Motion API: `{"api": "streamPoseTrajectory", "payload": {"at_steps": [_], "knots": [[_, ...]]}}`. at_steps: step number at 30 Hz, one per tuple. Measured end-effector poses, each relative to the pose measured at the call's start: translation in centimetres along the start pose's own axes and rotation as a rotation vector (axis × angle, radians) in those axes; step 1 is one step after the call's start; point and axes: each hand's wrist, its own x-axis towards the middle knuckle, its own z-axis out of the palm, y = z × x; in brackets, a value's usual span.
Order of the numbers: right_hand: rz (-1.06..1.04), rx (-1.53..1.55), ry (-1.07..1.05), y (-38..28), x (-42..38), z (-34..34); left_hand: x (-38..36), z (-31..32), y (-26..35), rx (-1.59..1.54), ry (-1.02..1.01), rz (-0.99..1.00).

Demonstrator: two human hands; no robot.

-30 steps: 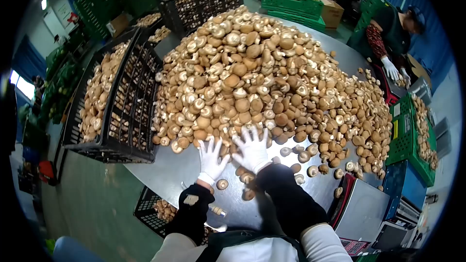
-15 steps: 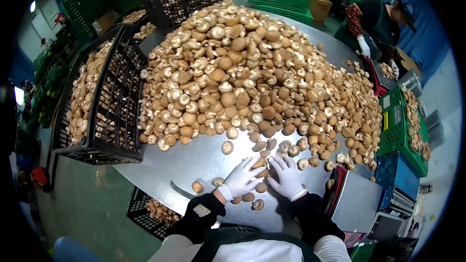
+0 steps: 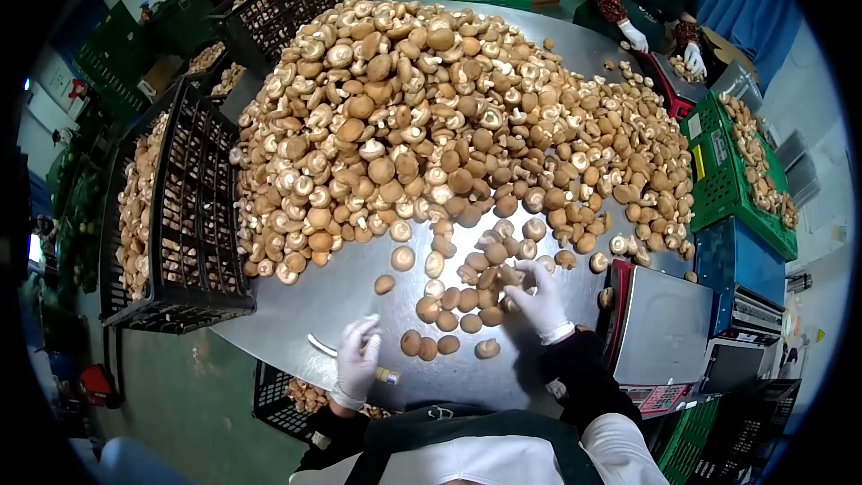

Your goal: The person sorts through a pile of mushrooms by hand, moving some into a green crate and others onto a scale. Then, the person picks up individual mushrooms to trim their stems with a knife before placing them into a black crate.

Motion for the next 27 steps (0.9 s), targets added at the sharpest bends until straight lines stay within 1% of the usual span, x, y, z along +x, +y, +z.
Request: {"api": "streamPoseTrajectory", "payload": {"at_steps": [1, 2, 3, 5, 7, 8, 9, 11, 12, 13, 14, 15, 16, 18, 20, 22, 23, 24, 25, 26, 27], "knots": [[0.140, 0.175, -0.044, -0.8, -0.6, 0.4, -0.9, 0.5, 1.1, -0.158, -0.067, -0.143], [0.156, 0.283, -0.105, -0.4, -1.6, 1.2, -1.6, 1.1, 2.7, -0.288, -0.138, -0.290], [0.188, 0.280, -0.212, -2.8, -2.5, 1.4, -2.2, 2.2, 2.1, -0.337, -0.187, -0.020], [-0.050, 0.089, -0.397, -5.2, -4.3, 2.5, -3.8, 4.0, 2.8, -0.789, -0.313, -0.310], [-0.119, 0.223, -0.580, -6.3, -6.2, 4.4, -5.1, 5.4, 1.9, -0.855, -0.323, -0.291], [-0.175, 0.180, -0.602, -6.2, -7.5, 5.3, -5.7, 4.8, 1.8, -0.853, -0.373, -0.322], [-0.095, 0.240, -0.623, -6.2, -8.3, 5.9, -6.1, 4.0, 1.5, -0.851, -0.360, -0.325], [-0.129, 0.302, -0.759, -6.0, -8.7, 7.1, -7.0, 1.5, 0.8, -0.718, -0.353, -0.411], [-0.131, 0.308, -0.772, -6.6, -8.9, 7.8, -7.1, -0.7, 1.6, -0.122, -0.384, -0.154], [-0.204, 0.321, -0.747, -7.5, -9.0, 8.6, -8.0, -0.9, 0.6, -0.682, -0.238, -0.342], [-0.279, 0.335, -0.718, -8.3, -9.1, 9.5, -8.6, -2.0, 0.8, -0.952, -0.101, -0.451], [-0.365, 0.265, -0.735, -7.8, -9.1, 10.9, -8.7, -3.5, 2.1, -1.219, 0.046, -0.553], [-0.471, 0.190, -0.734, -7.5, -9.1, 12.5, -9.4, -4.4, 1.0, -1.309, 0.073, -0.487], [-0.721, 0.034, -0.746, -8.3, -8.8, 15.3, -10.5, -5.4, 0.3, -1.398, 0.143, -0.446], [-0.838, -0.239, -0.735, -7.9, -9.8, 18.1, -11.1, -5.9, 0.5, -1.550, 0.177, -0.397], [-0.958, -0.527, -0.685, -7.5, -10.3, 19.9, -12.0, -5.6, 0.1, -1.529, 0.196, -0.362], [-0.940, -0.577, -0.751, -7.2, -10.3, 20.2, -12.3, -5.6, 0.1, -1.519, 0.187, -0.343], [-0.855, -0.536, -0.757, -7.0, -10.2, 20.1, -12.6, -5.7, -0.1, -1.528, 0.148, -0.331], [-0.767, -0.500, -0.764, -7.2, -10.1, 19.7, -12.8, -5.6, 0.3, -1.534, 0.181, -0.347], [-0.663, -0.518, -0.786, -7.6, -9.8, 19.0, -12.9, -5.7, 0.5, -1.506, 0.173, -0.330], [-0.561, -0.659, -0.784, -6.8, -10.0, 19.1, -13.0, -5.7, 0.7, -1.478, 0.162, -0.314]]}}
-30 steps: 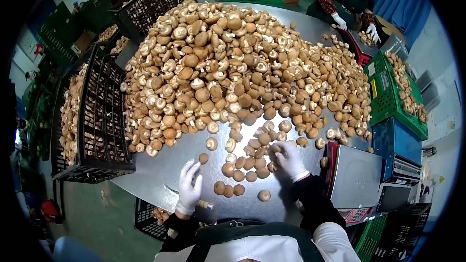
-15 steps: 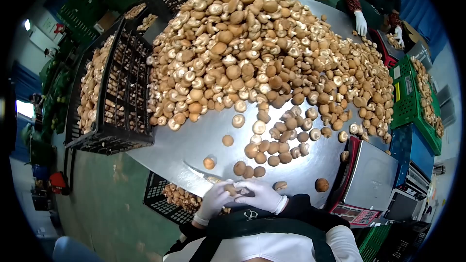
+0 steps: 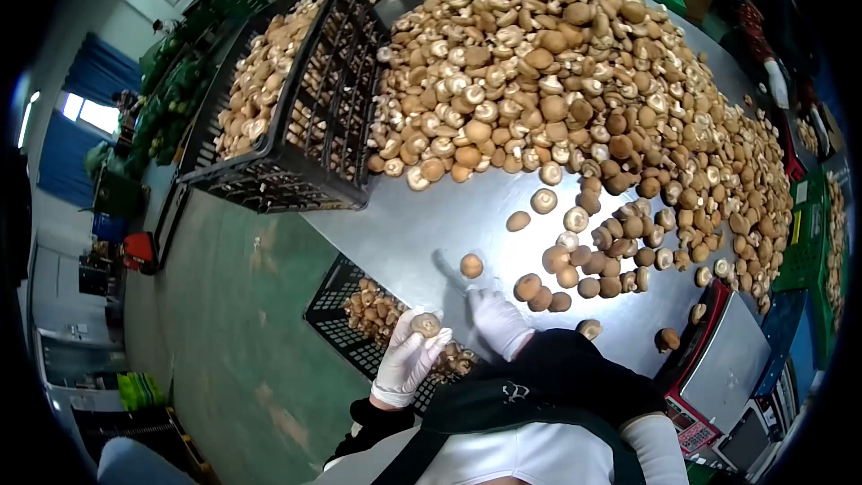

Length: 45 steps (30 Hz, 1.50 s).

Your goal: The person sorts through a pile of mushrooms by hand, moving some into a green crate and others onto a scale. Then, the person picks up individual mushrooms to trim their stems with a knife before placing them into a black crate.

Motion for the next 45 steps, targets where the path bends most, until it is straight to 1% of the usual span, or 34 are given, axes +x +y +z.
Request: {"api": "streamPoseTrajectory", "payload": {"at_steps": [2, 3, 4, 6, 7, 8, 10, 11, 14, 15, 17, 21, 23, 25, 27, 28, 30, 31, 32, 35, 36, 37, 38, 39, 40, 41, 42, 44, 45], "knots": [[0.025, 0.435, -0.015, 1.6, -0.5, -0.4, -0.2, 0.7, 0.1, 0.049, 0.042, 0.031], [0.086, 0.718, -0.205, 2.2, -1.0, -1.7, -0.1, 1.0, 0.0, 0.103, 0.075, 0.056], [0.364, 1.030, -0.332, 1.7, -1.8, -3.5, 0.1, 0.9, -0.2, 0.098, 0.081, 0.062], [0.098, 1.096, -0.077, 2.1, -3.5, -3.5, 0.5, 0.9, -0.9, 0.210, 0.085, 0.145], [0.128, 1.176, -0.076, 0.9, -4.3, -5.6, 0.7, 1.1, -1.1, 0.212, 0.089, 0.150], [0.085, 1.078, -0.049, 0.5, -5.0, -5.9, 0.7, 1.1, -1.2, 0.209, 0.090, 0.147], [-0.162, 0.749, 0.034, -0.3, -5.7, -7.5, 1.0, 1.4, -1.6, 0.243, 0.116, 0.093], [-0.215, 0.622, 0.021, -1.0, -5.6, -9.2, 1.0, 1.7, -1.8, 0.190, 0.106, 0.112], [-0.262, 0.549, 0.143, -1.3, -5.5, -7.9, 0.8, 1.8, -2.1, 0.258, 0.135, 0.044], [-0.262, 0.548, 0.143, -1.2, -5.4, -7.9, 0.5, 2.3, -1.7, 0.264, 0.118, 0.001], [-0.266, 0.461, 0.152, -1.2, -5.2, -7.9, 0.2, 2.5, -1.4, 0.249, 0.099, -0.011], [-0.263, 0.478, 0.104, -1.3, -4.9, -7.7, -0.3, 2.2, -1.6, 0.198, 0.088, -0.043], [-0.312, 0.375, 0.180, -1.0, -4.5, -7.2, -0.6, 2.1, -1.6, 0.143, 0.108, -0.056], [-0.323, 0.326, 0.180, -0.4, -4.0, -6.8, -0.9, 2.2, -1.5, 0.087, 0.127, -0.069], [-0.329, 0.287, 0.202, 0.8, -3.5, -6.0, -1.3, 2.3, -1.2, -0.003, 0.158, -0.035], [-0.257, 0.297, 0.182, 1.6, -3.4, -5.5, -1.5, 1.9, -0.9, -0.004, 0.159, -0.029], [-0.092, 0.221, 0.111, 3.1, -3.6, -5.3, -1.8, 0.5, -0.2, -0.189, 0.131, -0.063], [-0.068, 0.249, 0.100, 3.9, -4.0, -5.2, -2.0, 0.1, 0.1, -0.272, 0.098, -0.072], [-0.054, 0.290, 0.105, 4.2, -4.5, -5.6, -2.1, -0.1, 0.3, -0.273, 0.103, -0.070], [-0.025, 0.405, 0.074, 3.3, -4.9, -6.4, -1.7, 0.6, 1.0, -0.059, 0.143, -0.043], [-0.005, 0.448, 0.060, 2.6, -4.7, -6.6, -1.4, 0.9, 0.9, -0.055, 0.135, -0.054], [0.016, 0.486, 0.048, 2.4, -4.7, -6.0, -1.0, 1.2, 0.8, 0.063, 0.101, 0.056], [0.130, 0.516, -0.111, 2.1, -4.6, -6.0, -0.7, 1.5, 0.7, 0.179, 0.067, 0.168], [0.143, 0.547, -0.117, 1.9, -4.6, -5.1, -0.5, 1.6, 0.8, 0.286, 0.079, 0.203], [0.154, 0.579, -0.123, 1.5, -4.3, -4.7, -0.3, 1.7, 0.8, 0.288, 0.071, 0.197], [0.236, 0.651, -0.222, 1.1, -4.3, -4.8, -0.2, 1.7, 0.8, 0.397, 0.079, 0.260], [0.241, 0.655, -0.216, 1.2, -4.3, -4.2, -0.1, 1.7, 0.8, 0.506, 0.087, 0.322], [0.108, 0.633, -0.105, 1.3, -4.4, -2.4, 0.1, 1.3, 0.8, 0.536, 0.074, 0.325], [0.090, 0.587, -0.144, 1.1, -4.2, -2.4, 0.2, 1.3, 0.8, 0.554, 0.079, 0.323]]}}
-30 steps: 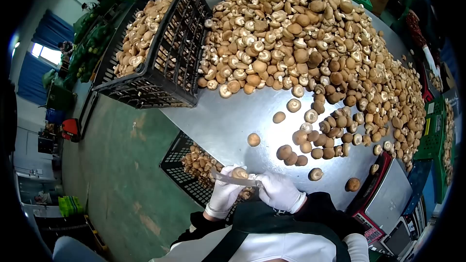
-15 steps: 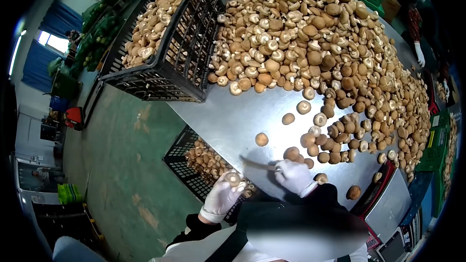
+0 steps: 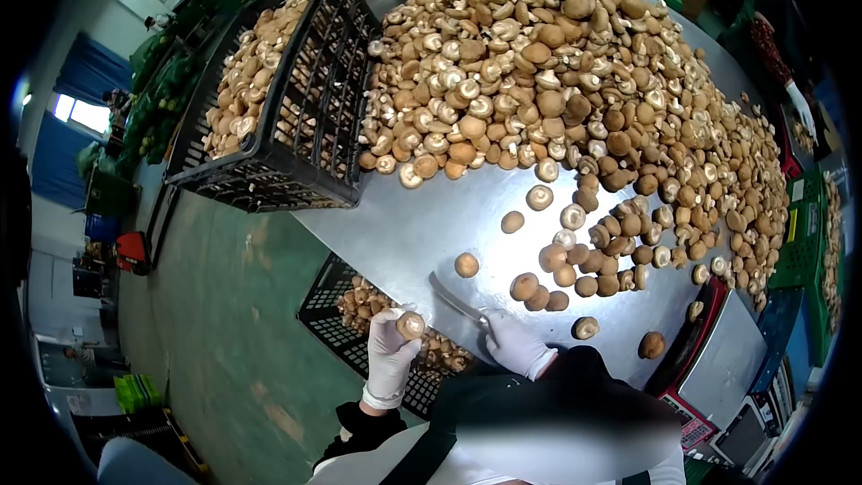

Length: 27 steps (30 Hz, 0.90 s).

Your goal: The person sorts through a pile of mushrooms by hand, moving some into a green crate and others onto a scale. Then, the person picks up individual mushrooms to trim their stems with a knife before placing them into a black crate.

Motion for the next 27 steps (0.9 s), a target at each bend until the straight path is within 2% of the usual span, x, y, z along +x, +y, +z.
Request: {"api": "streamPoseTrajectory", "payload": {"at_steps": [3, 5, 8, 13, 14, 17, 18, 19, 21, 22, 23, 25, 26, 27], "knots": [[-0.052, -0.128, 0.008, 0.7, 0.6, 1.2, 0.3, -0.4, -1.0, 0.048, -0.006, -0.010], [-0.004, -0.160, -0.006, 0.3, 0.6, 1.2, 0.7, -0.6, -1.5, 0.018, 0.000, -0.005], [-0.165, -0.149, 0.103, 1.0, 0.6, 1.6, 1.1, -0.1, -1.5, 0.018, -0.025, -0.042], [-0.230, -0.139, 0.096, 1.5, 0.8, 1.6, 2.2, 0.1, -1.9, 0.005, 0.006, -0.093], [-0.257, -0.157, 0.092, 1.5, 0.7, 1.6, 2.6, -0.7, -2.6, 0.010, 0.004, -0.023], [-0.305, -0.227, 0.107, 2.1, 0.8, 1.9, 3.2, -2.4, -2.1, 0.218, 0.246, -0.009], [-0.305, -0.223, 0.107, 2.0, 0.7, 1.8, 3.2, -4.0, -2.2, 0.372, 0.288, -0.054], [-0.304, -0.228, 0.103, 1.8, 0.7, 1.5, 3.7, -5.2, -2.0, 0.969, 0.295, 0.115], [-0.303, -0.232, 0.100, 1.3, 0.5, 1.0, 3.7, -5.3, -0.8, 1.659, 0.372, 0.129], [-0.295, -0.248, 0.081, 1.1, 0.5, 0.9, 3.8, -5.5, -0.8, 1.675, 0.398, 0.217], [-0.279, -0.266, 0.066, 1.1, 0.3, 0.8, 4.1, -5.2, -0.8, 1.675, 0.380, 0.223], [-0.314, -0.324, 0.120, 1.3, 0.5, 1.2, 5.0, -3.7, -1.3, 1.570, 0.224, 0.382], [-0.366, -0.383, 0.160, 1.4, 0.6, 1.4, 5.7, -2.8, -1.5, 1.512, 0.065, 0.298], [-0.382, -0.451, 0.170, 1.5, 0.8, 1.3, 6.6, -1.7, -2.0, 1.496, 0.029, 0.308]]}}
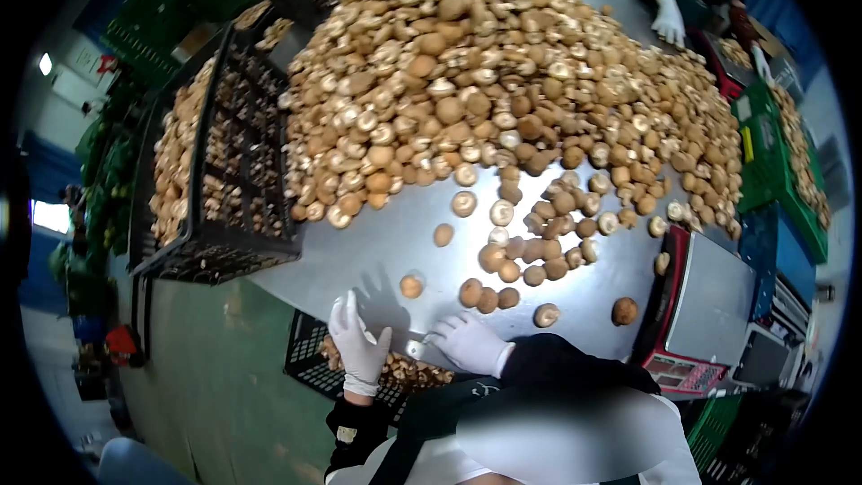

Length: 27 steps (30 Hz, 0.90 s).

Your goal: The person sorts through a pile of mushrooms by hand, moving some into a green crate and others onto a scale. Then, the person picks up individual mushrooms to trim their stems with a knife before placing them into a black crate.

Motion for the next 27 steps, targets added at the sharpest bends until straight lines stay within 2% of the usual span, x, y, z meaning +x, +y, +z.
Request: {"api": "streamPoseTrajectory", "payload": {"at_steps": [2, 3, 4, 6, 9, 13, 16, 18, 20, 22, 23, 27], "knots": [[-0.044, -0.202, 0.090, 1.2, 0.2, -0.6, 1.7, 1.9, 1.8, 0.033, -0.173, 0.245], [-0.003, -0.329, 0.082, 2.0, 0.1, -0.9, 2.5, 3.4, 1.4, 0.012, -0.238, 0.302], [0.094, -0.370, 0.164, 3.2, -0.3, 0.1, 3.4, 5.1, 0.9, -0.024, -0.235, 0.381], [0.138, -0.359, 0.270, 5.0, -0.9, -1.0, 5.8, 7.2, -0.1, -0.024, -0.369, 0.445], [0.191, -0.467, 0.415, 7.0, -1.7, -3.2, 9.1, 9.5, -0.8, -0.117, -0.338, 0.472], [0.363, -0.515, 0.472, 10.2, -3.2, -5.6, 11.8, 11.6, 3.5, -0.167, -0.305, 0.629], [0.470, -0.568, 0.503, 12.8, -5.0, -9.5, 12.9, 13.9, 7.6, -0.262, -0.369, 0.607], [0.500, -0.475, 0.554, 14.4, -6.4, -11.9, 12.6, 15.7, 11.2, -0.502, -0.424, 0.573], [0.604, -0.553, 0.496, 15.5, -7.4, -13.0, 12.1, 18.1, 14.0, -0.488, -0.353, 0.671], [0.692, -0.430, 0.516, 16.0, -7.9, -13.7, 11.3, 19.2, 17.1, -0.588, -0.653, 0.666], [0.730, -0.387, 0.554, 15.8, -8.5, -13.9, 10.4, 19.2, 18.4, -0.471, -0.629, 0.740], [0.775, -0.224, 0.785, 11.4, -13.4, -15.8, 8.8, 16.4, 20.3, -0.734, -0.605, 0.652]]}}
